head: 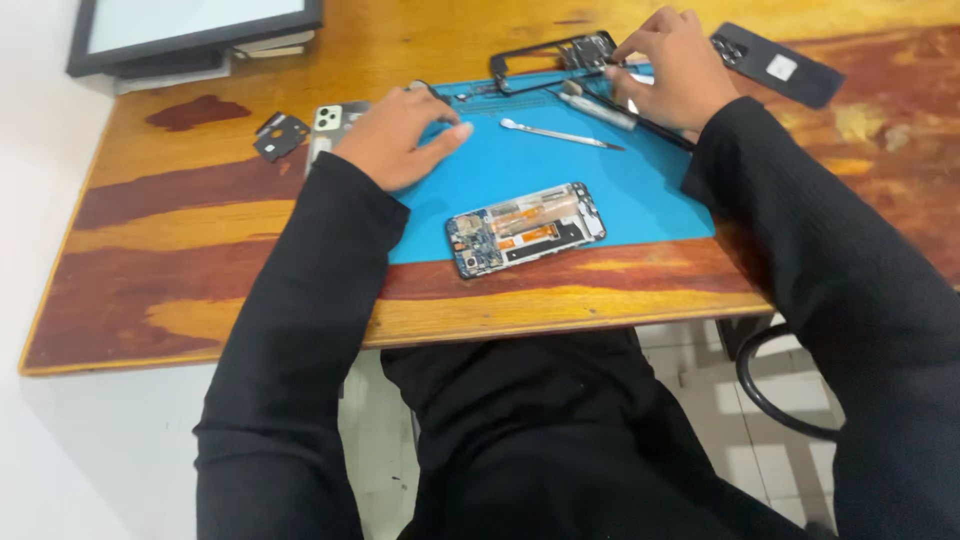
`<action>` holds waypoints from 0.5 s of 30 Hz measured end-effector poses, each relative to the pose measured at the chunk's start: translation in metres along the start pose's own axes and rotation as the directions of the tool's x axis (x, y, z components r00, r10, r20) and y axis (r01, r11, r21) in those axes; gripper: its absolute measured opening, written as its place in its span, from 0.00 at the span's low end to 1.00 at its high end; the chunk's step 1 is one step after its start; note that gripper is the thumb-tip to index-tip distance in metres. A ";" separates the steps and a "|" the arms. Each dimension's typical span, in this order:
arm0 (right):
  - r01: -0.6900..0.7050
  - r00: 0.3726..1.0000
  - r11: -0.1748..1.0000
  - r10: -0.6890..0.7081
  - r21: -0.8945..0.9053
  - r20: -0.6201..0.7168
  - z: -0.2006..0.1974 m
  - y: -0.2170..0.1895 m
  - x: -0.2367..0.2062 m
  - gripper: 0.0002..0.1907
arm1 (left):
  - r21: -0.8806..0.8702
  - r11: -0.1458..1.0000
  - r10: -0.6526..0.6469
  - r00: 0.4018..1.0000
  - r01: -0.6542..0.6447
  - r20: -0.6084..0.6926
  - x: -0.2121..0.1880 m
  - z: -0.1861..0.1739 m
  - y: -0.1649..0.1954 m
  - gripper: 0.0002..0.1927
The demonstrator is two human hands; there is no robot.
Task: The person disassembles a smartphone, removes the battery, and cleans internal components with a cotton swab. They then reassemble the phone by placing the battery back and securing the internal frame.
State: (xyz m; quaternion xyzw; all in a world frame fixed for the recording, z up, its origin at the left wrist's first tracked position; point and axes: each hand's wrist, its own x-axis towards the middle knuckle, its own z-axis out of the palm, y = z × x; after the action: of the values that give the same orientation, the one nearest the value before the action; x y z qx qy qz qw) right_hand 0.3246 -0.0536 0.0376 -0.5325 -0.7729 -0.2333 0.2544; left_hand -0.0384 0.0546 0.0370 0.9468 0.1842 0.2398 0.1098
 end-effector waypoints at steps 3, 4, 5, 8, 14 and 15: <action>-0.213 0.965 0.970 0.227 -0.116 0.130 0.006 0.005 0.027 0.14 | -0.011 1.000 -0.026 0.999 0.026 0.030 0.002 0.001 0.003 0.21; -0.310 0.914 0.927 0.352 -0.210 0.203 0.008 0.005 0.036 0.16 | -0.012 0.999 -0.036 0.998 0.036 0.042 0.002 0.001 0.005 0.22; -0.397 0.837 0.864 0.479 -0.310 0.265 0.010 0.004 0.041 0.19 | -0.018 0.999 -0.046 0.997 0.047 0.061 0.002 0.002 0.006 0.22; -0.525 0.729 0.812 0.584 -0.255 0.358 0.015 -0.001 0.052 0.19 | -0.025 0.996 -0.089 0.995 0.090 0.043 0.000 0.001 0.008 0.22; -0.495 0.848 0.852 0.516 -0.170 0.122 0.019 -0.007 0.051 0.12 | -0.051 0.996 -0.072 0.995 0.075 0.062 0.001 0.003 0.010 0.22; -0.466 0.873 0.872 0.480 -0.151 0.082 0.019 -0.006 0.050 0.12 | -0.052 0.996 -0.074 0.995 0.078 0.071 0.001 0.004 0.010 0.22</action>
State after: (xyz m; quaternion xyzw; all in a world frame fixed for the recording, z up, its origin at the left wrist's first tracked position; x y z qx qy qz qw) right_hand 0.3010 -0.0086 0.0548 -0.7333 -0.6161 -0.1806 0.2237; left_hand -0.0327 0.0460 0.0373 0.9435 0.2098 0.2076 0.1509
